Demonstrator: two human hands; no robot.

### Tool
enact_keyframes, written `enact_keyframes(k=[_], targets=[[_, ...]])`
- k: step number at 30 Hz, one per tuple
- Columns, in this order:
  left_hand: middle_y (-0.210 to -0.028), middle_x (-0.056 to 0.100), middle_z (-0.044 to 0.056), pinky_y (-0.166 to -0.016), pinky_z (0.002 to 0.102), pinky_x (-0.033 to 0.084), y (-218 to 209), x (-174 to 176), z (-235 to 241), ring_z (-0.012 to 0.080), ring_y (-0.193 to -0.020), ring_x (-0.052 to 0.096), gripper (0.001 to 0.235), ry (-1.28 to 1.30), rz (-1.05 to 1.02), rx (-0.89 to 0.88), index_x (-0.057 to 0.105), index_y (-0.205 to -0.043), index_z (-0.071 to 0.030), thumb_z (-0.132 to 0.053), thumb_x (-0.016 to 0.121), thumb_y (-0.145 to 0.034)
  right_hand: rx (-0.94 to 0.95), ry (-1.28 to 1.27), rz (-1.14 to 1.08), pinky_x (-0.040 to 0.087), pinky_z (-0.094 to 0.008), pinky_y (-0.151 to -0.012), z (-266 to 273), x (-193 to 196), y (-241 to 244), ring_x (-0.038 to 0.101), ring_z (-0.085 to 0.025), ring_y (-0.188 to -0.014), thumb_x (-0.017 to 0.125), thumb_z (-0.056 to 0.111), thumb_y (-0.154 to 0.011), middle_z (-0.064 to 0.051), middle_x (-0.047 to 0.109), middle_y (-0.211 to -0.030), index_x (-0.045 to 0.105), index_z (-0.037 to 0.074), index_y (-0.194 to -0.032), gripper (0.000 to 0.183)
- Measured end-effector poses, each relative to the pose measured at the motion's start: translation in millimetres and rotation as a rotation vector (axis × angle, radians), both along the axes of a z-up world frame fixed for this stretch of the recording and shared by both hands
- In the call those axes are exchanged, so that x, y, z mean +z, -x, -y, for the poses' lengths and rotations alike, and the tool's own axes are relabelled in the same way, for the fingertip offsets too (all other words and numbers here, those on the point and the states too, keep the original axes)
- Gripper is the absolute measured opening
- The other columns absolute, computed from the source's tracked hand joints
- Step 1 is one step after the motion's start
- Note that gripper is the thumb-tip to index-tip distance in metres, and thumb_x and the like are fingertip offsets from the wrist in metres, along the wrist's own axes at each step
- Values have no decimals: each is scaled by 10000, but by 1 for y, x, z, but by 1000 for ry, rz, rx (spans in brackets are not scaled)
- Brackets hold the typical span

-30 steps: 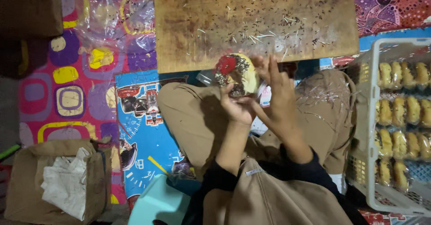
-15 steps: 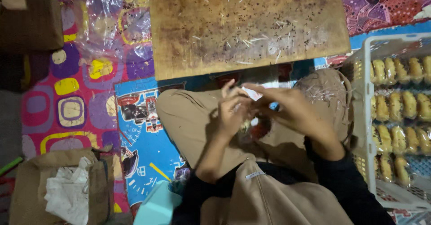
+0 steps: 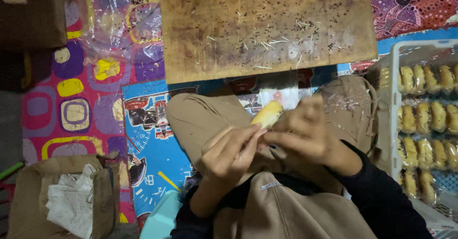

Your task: The person sits on the floor and repeatedly picks up doughnuts from a wooden board, places them into clear plastic bags, and arranges the packaged doughnuts in a white plastic basket. The person handles the doughnuts one at a time throughout the clip.

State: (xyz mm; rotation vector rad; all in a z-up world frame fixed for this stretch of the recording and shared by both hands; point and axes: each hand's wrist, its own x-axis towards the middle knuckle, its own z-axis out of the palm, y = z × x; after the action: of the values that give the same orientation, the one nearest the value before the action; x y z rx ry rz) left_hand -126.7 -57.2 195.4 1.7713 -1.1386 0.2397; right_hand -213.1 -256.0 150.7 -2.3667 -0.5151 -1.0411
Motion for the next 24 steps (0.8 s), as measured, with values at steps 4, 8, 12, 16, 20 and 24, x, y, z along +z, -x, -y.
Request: enact_keyframes(k=[4,8,12,16,20,24], targets=[[-957,712,83,-664,322,564,-2,-2,-15,225,-771,695,325,-104,56,-83,656,-1171,-6,-4,792,-875,-34,334,141,326,-359,-860,-23,-36,2,528,-136,-918,789,387,-911,63,674,-1031,753,178,-1056,257],[-972,703,58,-690,335,572,-5,0,-29,225,-809,702,342,-203,-4,-50,681,-1196,-45,-78,816,-883,-34,335,174,346,-373,-824,-23,-48,5,518,-155,-898,791,415,-927,36,642,-1035,740,176,-1092,295],[-1071,710,83,-774,359,591,-11,0,-38,256,-924,714,279,-219,-5,-36,654,-1175,-36,-18,742,-911,-54,-52,-112,357,-376,-857,-15,-13,0,549,-173,-956,869,299,-857,1,651,-1053,765,209,-1113,291],[-1099,708,116,-798,368,594,-19,-2,-32,276,-936,714,219,-157,29,-44,584,-1129,-41,-7,724,-965,-7,-9,-77,337,-348,-848,-18,17,-24,575,-154,-968,884,262,-789,93,721,-1090,816,252,-1090,308],[-931,721,64,-650,308,564,-18,-2,-23,210,-736,705,176,-16,-217,71,673,-1053,-47,-40,778,-912,41,63,-16,363,-355,-834,-20,-11,-20,602,-157,-978,823,294,-843,74,711,-1128,790,248,-1125,288],[-882,721,42,-643,306,563,-20,4,-27,198,-715,694,116,-50,-199,6,757,-991,-75,-46,794,-884,-14,215,-140,460,-381,-831,0,-87,10,658,-201,-1010,709,269,-911,-13,719,-1167,747,208,-1176,275]])
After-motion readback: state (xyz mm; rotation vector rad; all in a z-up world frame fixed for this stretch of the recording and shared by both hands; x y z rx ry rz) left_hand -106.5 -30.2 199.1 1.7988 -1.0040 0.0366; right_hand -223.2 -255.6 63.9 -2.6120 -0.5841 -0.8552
